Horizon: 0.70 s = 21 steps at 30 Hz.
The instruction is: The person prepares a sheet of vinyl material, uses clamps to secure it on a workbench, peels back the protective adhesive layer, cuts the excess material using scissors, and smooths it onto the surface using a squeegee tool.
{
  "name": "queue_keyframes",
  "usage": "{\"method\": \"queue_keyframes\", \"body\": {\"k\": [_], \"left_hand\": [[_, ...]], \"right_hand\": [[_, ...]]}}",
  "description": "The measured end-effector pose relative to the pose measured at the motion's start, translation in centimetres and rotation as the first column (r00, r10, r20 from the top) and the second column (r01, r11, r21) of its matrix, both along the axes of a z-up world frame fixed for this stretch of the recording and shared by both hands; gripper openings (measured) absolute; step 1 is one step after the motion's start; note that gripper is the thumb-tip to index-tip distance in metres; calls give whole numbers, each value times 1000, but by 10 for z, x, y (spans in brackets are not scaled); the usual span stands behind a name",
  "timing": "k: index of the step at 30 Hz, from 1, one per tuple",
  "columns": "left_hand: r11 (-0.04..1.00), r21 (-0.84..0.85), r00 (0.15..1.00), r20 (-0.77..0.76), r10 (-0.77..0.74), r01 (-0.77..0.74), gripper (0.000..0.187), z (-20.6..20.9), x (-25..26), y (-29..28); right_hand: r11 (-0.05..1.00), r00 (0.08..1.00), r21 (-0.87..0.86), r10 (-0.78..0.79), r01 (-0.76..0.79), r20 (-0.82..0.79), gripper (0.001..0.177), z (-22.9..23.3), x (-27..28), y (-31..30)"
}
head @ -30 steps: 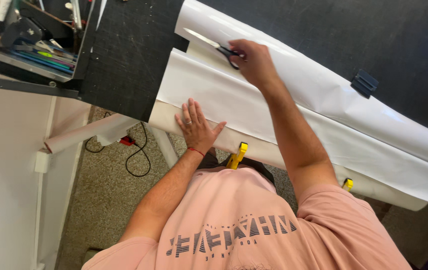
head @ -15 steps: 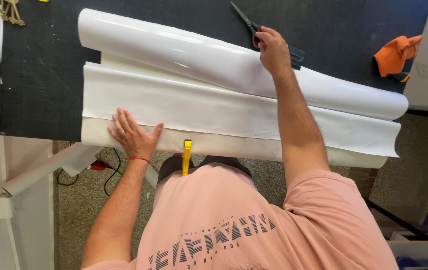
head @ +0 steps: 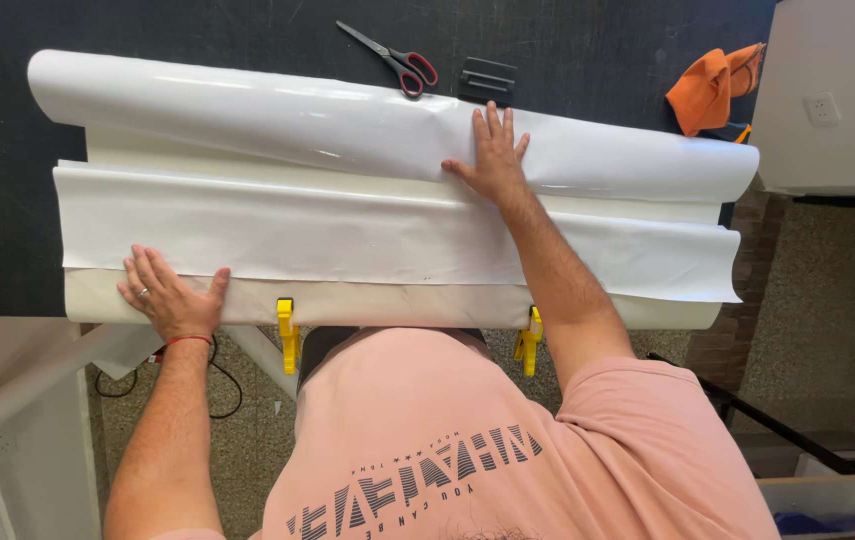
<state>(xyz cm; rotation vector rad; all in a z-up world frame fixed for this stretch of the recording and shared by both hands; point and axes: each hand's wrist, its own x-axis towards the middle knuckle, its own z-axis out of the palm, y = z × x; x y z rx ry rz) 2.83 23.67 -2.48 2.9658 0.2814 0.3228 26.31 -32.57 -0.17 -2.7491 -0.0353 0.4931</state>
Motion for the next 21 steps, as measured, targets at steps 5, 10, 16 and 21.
{"method": "queue_keyframes", "body": {"k": [5,10,16,21], "left_hand": [[992,-90,988,-129,81,-93,137,8,2,-4],[989,-89,982,-161,99,-114,139,9,2,-5],[995,-45,990,-114,83,-88,136,6,2,-2],[994,-46,991,-104,90,-95,135,2,0,-1]], "right_hand": [[999,999,-35,19,-20,-32,99,-22,61,-8],[995,988,-17,100,-98,121,91,-31,115,-10],[987,943,77,111,-142,315,30,7,160,-5],[964,859,116,156,-240,487,14,152,200,-80]]}}
